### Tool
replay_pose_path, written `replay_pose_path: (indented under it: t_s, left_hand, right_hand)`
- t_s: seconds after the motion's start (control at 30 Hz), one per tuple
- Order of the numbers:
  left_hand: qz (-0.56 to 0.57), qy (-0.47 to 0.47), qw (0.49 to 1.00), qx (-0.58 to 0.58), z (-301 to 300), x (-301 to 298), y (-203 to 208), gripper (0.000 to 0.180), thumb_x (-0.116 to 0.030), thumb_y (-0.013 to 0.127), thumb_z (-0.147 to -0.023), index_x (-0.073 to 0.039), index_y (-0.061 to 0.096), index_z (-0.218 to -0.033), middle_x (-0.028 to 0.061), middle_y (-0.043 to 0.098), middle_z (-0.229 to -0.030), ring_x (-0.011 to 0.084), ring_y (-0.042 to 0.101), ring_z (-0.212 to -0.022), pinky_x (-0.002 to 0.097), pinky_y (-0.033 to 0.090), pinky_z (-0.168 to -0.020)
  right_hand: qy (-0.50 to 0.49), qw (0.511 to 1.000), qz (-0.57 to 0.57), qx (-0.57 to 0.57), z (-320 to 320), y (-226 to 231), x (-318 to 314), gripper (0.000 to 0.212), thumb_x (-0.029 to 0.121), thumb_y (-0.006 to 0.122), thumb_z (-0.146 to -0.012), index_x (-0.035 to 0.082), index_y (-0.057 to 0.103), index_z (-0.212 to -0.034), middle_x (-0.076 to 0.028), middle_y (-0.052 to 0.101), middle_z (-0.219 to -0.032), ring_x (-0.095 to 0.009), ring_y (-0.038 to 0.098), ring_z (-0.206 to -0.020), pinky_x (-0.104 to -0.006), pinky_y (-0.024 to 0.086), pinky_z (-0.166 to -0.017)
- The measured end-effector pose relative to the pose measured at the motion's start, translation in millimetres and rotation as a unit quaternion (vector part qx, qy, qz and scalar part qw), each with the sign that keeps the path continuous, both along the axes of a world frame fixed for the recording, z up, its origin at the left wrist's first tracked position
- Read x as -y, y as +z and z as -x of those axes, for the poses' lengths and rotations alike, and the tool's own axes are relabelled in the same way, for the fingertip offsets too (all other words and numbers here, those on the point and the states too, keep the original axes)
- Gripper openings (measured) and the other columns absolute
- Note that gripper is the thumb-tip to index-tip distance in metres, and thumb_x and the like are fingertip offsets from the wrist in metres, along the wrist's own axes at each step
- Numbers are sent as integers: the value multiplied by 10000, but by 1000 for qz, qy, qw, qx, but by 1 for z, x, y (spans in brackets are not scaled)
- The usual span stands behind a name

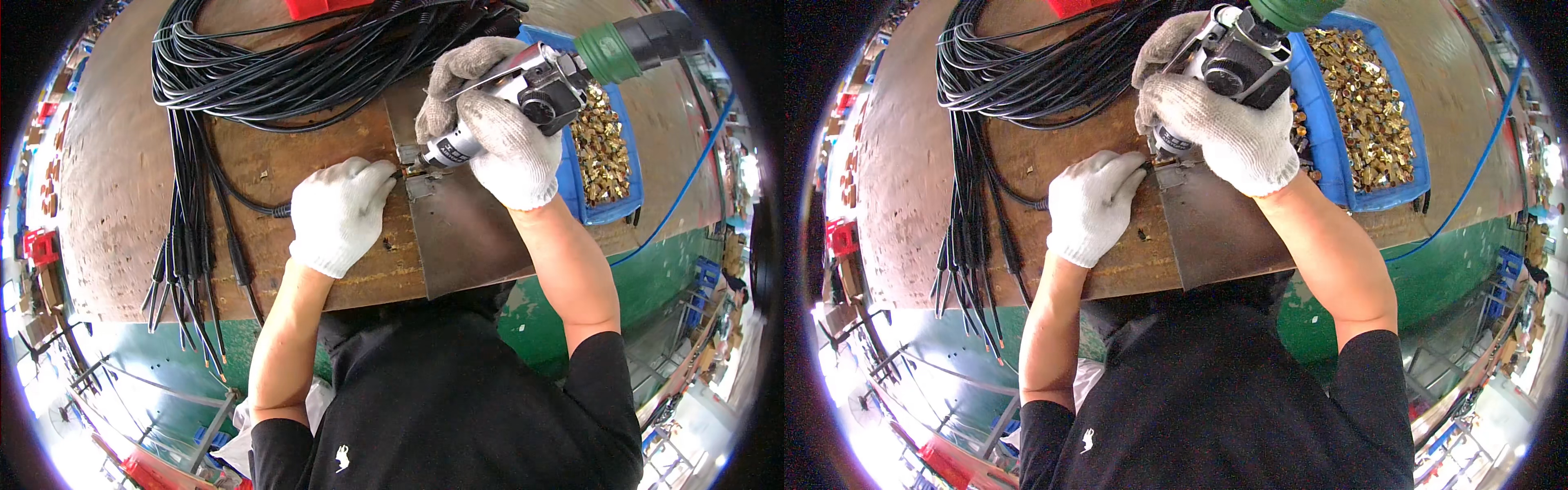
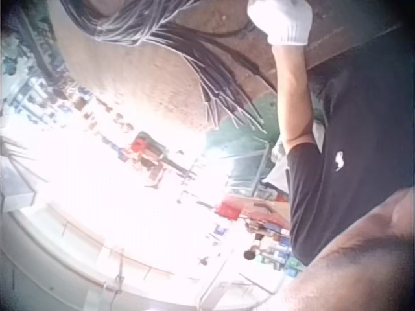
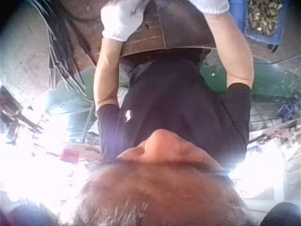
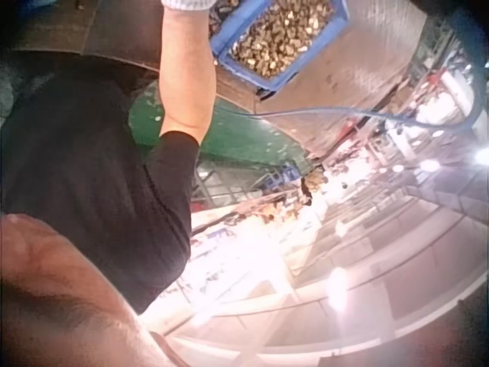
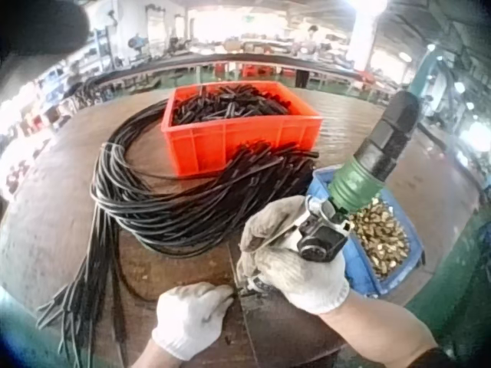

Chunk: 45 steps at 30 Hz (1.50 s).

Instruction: The person assembles electrical connectors to black wires using a pneumatic crimping tool at a workbench.

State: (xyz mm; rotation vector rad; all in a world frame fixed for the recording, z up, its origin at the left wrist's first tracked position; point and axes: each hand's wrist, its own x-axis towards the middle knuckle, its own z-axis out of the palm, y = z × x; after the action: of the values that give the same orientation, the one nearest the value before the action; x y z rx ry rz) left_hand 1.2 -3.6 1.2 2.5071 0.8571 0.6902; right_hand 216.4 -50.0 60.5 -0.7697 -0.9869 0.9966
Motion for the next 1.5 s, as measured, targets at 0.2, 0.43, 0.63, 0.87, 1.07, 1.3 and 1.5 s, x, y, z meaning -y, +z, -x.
replay_pose_path:
  t_s: [0.2,0.43,0.63,0.87,1.07,1.3,1.5]
  left_hand:
    - [-21,1,1000,15,1,0,-2,97,-166,767,-920,-151,780,-1015,73,724,-850,311,737,-812,441,577,-732]
    - [-34,3,999,28,4,0,-5,79,-175,776,-908,-148,784,-982,77,701,-820,315,727,-795,455,568,-721]
    - [-36,1,999,-7,3,1,2,135,-166,768,-912,-166,795,-1044,69,709,-829,302,735,-806,444,572,-738]
    - [-28,1,999,-37,2,2,4,124,-161,757,-921,-163,792,-1040,71,720,-845,301,743,-824,443,576,-752]
    - [-13,6,998,-59,1,3,7,126,-157,752,-927,-156,790,-1047,77,726,-860,308,745,-840,449,577,-770]
    - [-4,8,1000,-25,-1,1,0,91,-174,752,-936,-137,789,-1011,97,743,-893,334,743,-854,454,578,-778]
    - [-18,7,999,-28,-1,2,-4,115,-200,735,-957,-172,792,-1054,77,746,-895,316,750,-852,447,581,-785]
  right_hand:
    - [98,979,-39,176,-1,15,-13,338,-125,705,-848,51,611,-1120,-177,708,-1043,-235,731,-805,-390,634,-703]
    - [211,952,-75,208,10,18,-29,360,-157,807,-774,76,630,-984,-93,697,-952,-183,714,-871,-309,590,-732]
    - [84,971,-51,220,18,9,-15,352,-157,767,-851,75,580,-1039,-106,670,-968,-163,686,-803,-311,585,-683]
    - [40,954,-39,293,22,6,-10,330,-146,756,-890,77,573,-1051,-102,666,-970,-156,682,-784,-317,593,-672]
    - [44,980,-56,188,20,-10,-12,323,-165,730,-889,69,581,-1054,-106,679,-964,-167,695,-790,-332,600,-676]
    - [38,988,-33,147,20,-4,-14,325,-168,711,-873,62,588,-1067,-115,692,-964,-188,713,-776,-352,617,-674]
    - [2,992,22,127,25,2,-12,258,23,865,-839,37,770,-1078,-33,796,-982,-92,749,-889,-279,612,-828]
